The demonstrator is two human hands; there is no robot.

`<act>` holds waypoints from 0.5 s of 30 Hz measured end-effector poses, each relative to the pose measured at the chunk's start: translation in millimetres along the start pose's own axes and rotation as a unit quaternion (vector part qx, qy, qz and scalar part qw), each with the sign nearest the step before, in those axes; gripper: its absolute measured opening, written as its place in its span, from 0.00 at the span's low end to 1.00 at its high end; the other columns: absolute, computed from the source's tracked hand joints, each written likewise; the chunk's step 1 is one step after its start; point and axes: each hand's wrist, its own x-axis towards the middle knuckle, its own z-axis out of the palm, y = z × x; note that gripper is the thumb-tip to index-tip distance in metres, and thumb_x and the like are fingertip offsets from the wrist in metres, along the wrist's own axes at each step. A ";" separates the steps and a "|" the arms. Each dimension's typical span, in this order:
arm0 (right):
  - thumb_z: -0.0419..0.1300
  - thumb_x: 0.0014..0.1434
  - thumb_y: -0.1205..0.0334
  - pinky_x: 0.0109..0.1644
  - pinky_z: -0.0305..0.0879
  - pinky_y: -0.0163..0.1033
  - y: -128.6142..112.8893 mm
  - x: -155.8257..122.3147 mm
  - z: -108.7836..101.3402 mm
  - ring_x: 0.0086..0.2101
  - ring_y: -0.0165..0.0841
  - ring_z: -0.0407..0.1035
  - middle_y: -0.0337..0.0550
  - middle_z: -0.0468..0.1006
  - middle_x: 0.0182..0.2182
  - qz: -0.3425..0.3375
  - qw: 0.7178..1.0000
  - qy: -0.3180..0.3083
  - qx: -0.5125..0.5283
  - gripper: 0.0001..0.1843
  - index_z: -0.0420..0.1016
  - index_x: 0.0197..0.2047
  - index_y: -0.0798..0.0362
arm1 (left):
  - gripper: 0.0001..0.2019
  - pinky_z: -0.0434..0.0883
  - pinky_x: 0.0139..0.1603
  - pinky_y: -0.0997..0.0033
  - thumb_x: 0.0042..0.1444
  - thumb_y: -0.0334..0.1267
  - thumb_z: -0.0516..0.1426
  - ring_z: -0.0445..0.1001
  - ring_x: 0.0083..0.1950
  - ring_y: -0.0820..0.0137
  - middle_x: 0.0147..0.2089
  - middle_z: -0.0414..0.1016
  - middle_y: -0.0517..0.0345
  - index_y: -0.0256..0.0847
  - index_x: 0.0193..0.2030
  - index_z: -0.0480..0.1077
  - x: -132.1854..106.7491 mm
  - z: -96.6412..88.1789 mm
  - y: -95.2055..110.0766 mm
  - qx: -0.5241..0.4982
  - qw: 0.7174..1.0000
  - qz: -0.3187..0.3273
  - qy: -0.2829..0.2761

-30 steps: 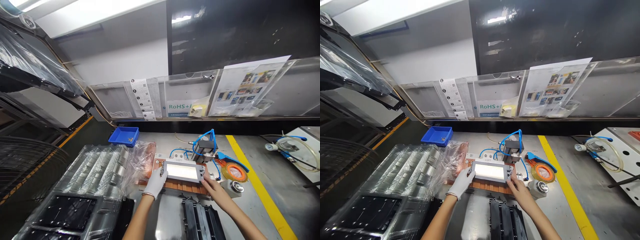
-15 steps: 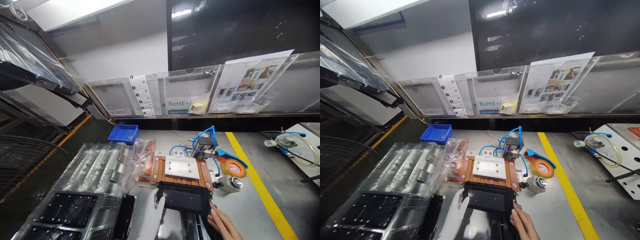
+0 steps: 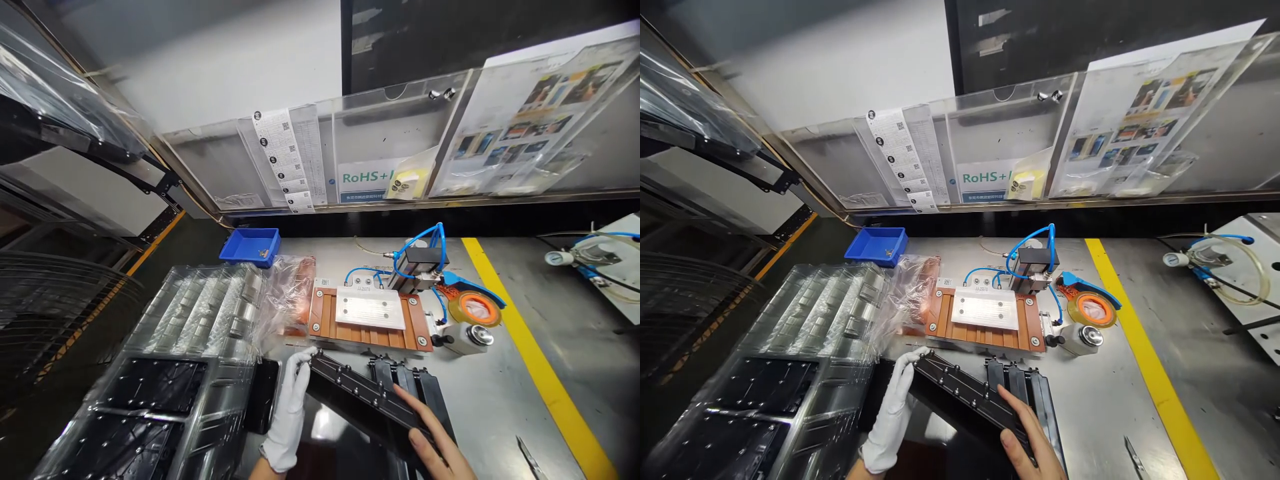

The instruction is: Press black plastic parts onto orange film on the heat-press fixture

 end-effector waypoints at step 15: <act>0.53 0.61 0.34 0.69 0.52 0.63 -1.7 5.0 21.6 0.63 0.49 0.59 0.44 0.71 0.58 -0.017 0.990 0.127 -0.066 0.27 0.74 0.56 0.37 | 0.19 0.78 0.28 0.62 0.61 0.28 0.52 0.81 0.32 0.59 0.42 0.82 0.56 0.43 0.58 0.68 7.6 17.6 59.1 0.595 0.684 0.275 -0.319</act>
